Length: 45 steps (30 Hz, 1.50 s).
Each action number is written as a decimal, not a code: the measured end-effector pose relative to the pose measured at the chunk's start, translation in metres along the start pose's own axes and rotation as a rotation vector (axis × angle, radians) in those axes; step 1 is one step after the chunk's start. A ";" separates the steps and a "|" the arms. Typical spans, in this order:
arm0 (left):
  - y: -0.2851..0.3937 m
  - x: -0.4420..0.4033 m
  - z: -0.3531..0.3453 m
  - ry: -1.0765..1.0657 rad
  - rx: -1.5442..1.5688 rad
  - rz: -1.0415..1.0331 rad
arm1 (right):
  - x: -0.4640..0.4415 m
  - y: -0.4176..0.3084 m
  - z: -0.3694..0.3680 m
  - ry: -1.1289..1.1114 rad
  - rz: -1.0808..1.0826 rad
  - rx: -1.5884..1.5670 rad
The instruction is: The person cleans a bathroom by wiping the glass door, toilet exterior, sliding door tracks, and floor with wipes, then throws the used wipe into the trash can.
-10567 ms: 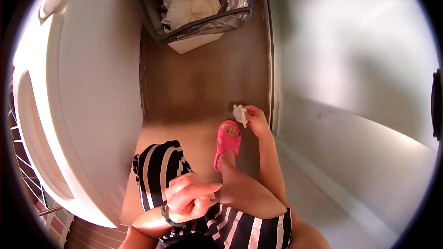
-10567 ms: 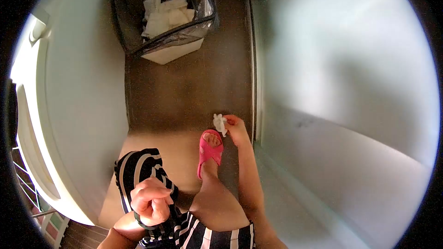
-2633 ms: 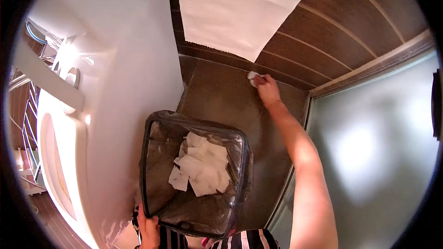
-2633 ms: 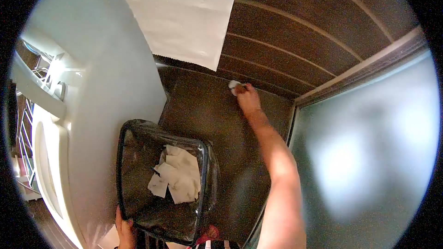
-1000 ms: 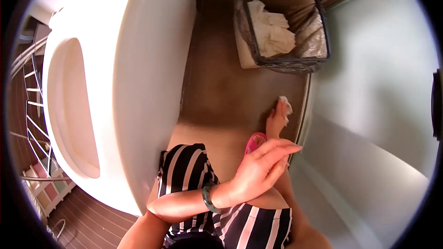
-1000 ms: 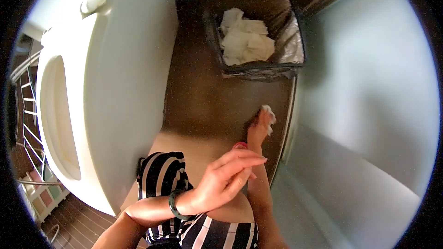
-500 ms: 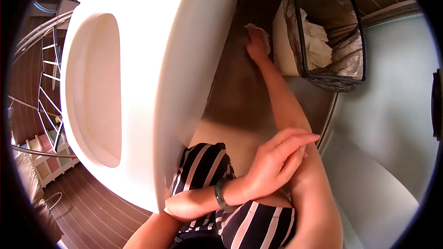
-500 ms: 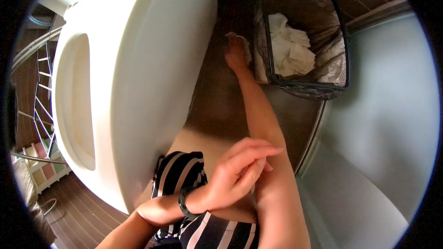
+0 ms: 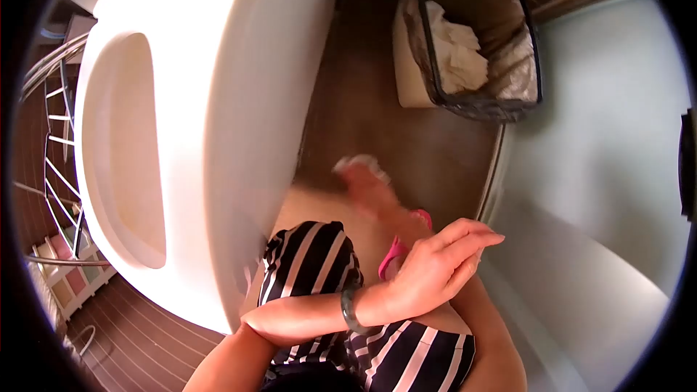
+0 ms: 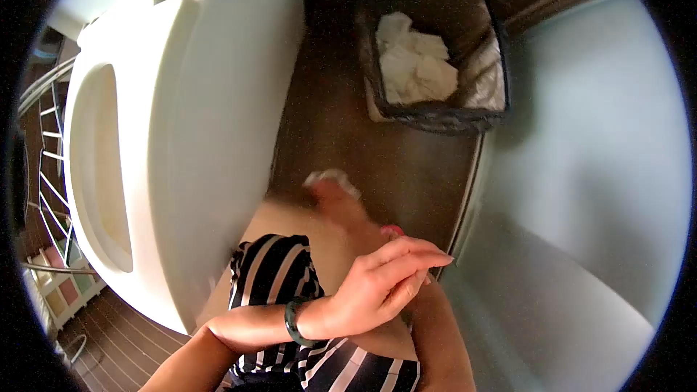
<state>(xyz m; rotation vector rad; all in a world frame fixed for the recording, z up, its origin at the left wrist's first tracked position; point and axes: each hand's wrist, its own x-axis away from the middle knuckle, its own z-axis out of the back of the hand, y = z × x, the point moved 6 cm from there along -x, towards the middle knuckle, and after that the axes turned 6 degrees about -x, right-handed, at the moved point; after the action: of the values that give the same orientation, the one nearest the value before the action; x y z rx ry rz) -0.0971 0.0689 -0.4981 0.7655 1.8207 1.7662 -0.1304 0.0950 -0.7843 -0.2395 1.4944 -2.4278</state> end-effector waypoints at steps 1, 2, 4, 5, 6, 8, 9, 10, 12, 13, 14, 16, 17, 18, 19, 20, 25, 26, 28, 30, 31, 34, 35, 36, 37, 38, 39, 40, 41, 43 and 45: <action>0.001 0.004 -0.004 -0.020 0.012 0.004 | -0.002 0.021 0.038 0.142 -0.140 0.171; 0.004 0.007 -0.008 -0.041 -0.006 -0.006 | 0.008 0.040 0.076 0.285 -0.270 0.348; 0.010 0.011 -0.014 -0.074 -0.026 -0.037 | 0.068 0.088 0.133 0.514 -0.406 0.535; 0.011 0.014 -0.017 -0.093 -0.004 -0.021 | 0.091 0.085 0.163 0.600 -0.508 0.519; 0.011 0.018 -0.019 -0.110 0.016 -0.003 | 0.117 0.083 0.185 0.685 -0.608 0.499; 0.013 0.026 -0.022 -0.127 0.020 -0.033 | 0.146 0.125 0.172 0.823 -0.734 0.626; 0.016 0.030 -0.026 -0.149 0.018 -0.059 | 0.131 0.128 0.164 0.853 -0.822 0.650; 0.019 0.032 -0.029 -0.133 0.025 -0.095 | 0.098 0.124 0.146 0.664 -0.761 0.719; 0.028 0.035 -0.028 -0.162 -0.024 -0.155 | 0.041 0.128 0.077 0.641 -0.349 0.618; 0.033 0.037 -0.027 -0.165 -0.076 -0.211 | 0.017 0.132 -0.004 0.253 -0.218 1.406; 0.032 0.034 -0.023 -0.192 -0.154 -0.189 | 0.006 0.116 -0.029 0.274 -0.262 0.951; 0.027 0.033 -0.018 -0.166 -0.104 -0.150 | -0.009 0.056 -0.042 0.375 -0.240 0.467; 0.021 0.035 -0.014 -0.170 -0.111 -0.105 | -0.006 0.051 -0.046 0.408 -0.217 0.435; 0.019 0.033 -0.009 -0.181 -0.129 -0.131 | -0.002 0.051 -0.031 0.477 -0.219 0.484; 0.015 0.036 -0.007 -0.186 -0.140 -0.133 | 0.010 0.061 -0.018 0.557 -0.240 0.538; 0.007 0.033 -0.006 -0.148 -0.125 -0.065 | 0.028 0.077 0.002 0.661 -0.296 0.617; -0.005 0.033 -0.032 -0.114 -0.034 0.060 | 0.177 0.062 0.083 0.957 -0.848 0.601; -0.004 0.026 -0.030 -0.134 -0.039 0.078 | 0.194 0.056 0.074 0.953 -0.891 0.599; -0.001 0.028 -0.042 -0.173 -0.036 0.121 | 0.251 0.033 0.035 0.964 -1.022 0.567; 0.000 0.032 -0.051 -0.221 -0.024 0.114 | 0.297 -0.011 0.005 0.935 -1.137 0.550; 0.002 0.034 -0.056 -0.241 -0.005 0.119 | 0.328 -0.016 -0.029 0.954 -1.200 0.507; 0.000 0.030 -0.073 -0.325 0.029 0.126 | 0.408 -0.051 -0.102 1.075 -1.226 0.464; -0.003 0.032 -0.076 -0.332 0.024 0.129 | 0.426 -0.069 -0.119 1.123 -1.311 0.400; -0.006 0.032 -0.080 -0.336 0.055 0.123 | 0.452 -0.077 -0.147 1.145 -1.442 0.367; -0.007 0.033 -0.083 -0.340 0.090 0.115 | 0.487 -0.079 -0.195 1.210 -1.517 0.321; -0.008 0.034 -0.087 -0.346 0.097 0.105 | 0.515 -0.081 -0.236 1.280 -1.674 0.385; -0.007 0.036 -0.089 -0.358 0.102 0.099 | 0.514 -0.080 -0.242 1.293 -1.678 0.389; 0.008 0.040 -0.098 -0.355 0.128 0.106 | 0.523 -0.090 -0.240 1.357 -1.694 0.368; 0.010 0.042 -0.103 -0.361 0.165 0.111 | 0.528 -0.092 -0.244 1.429 -1.715 0.358; 0.018 0.051 -0.121 -0.371 0.212 0.094 | 0.476 -0.081 -0.189 1.316 -1.618 0.297; 0.034 0.058 -0.139 -0.350 0.213 0.037 | 0.414 -0.071 -0.148 1.354 -1.315 0.265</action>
<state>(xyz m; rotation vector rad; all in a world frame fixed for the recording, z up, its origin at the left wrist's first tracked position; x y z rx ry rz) -0.2325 0.0085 -0.4553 1.1198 1.7768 1.3666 -0.5758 0.1179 -0.7901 1.0371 1.5158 -4.2632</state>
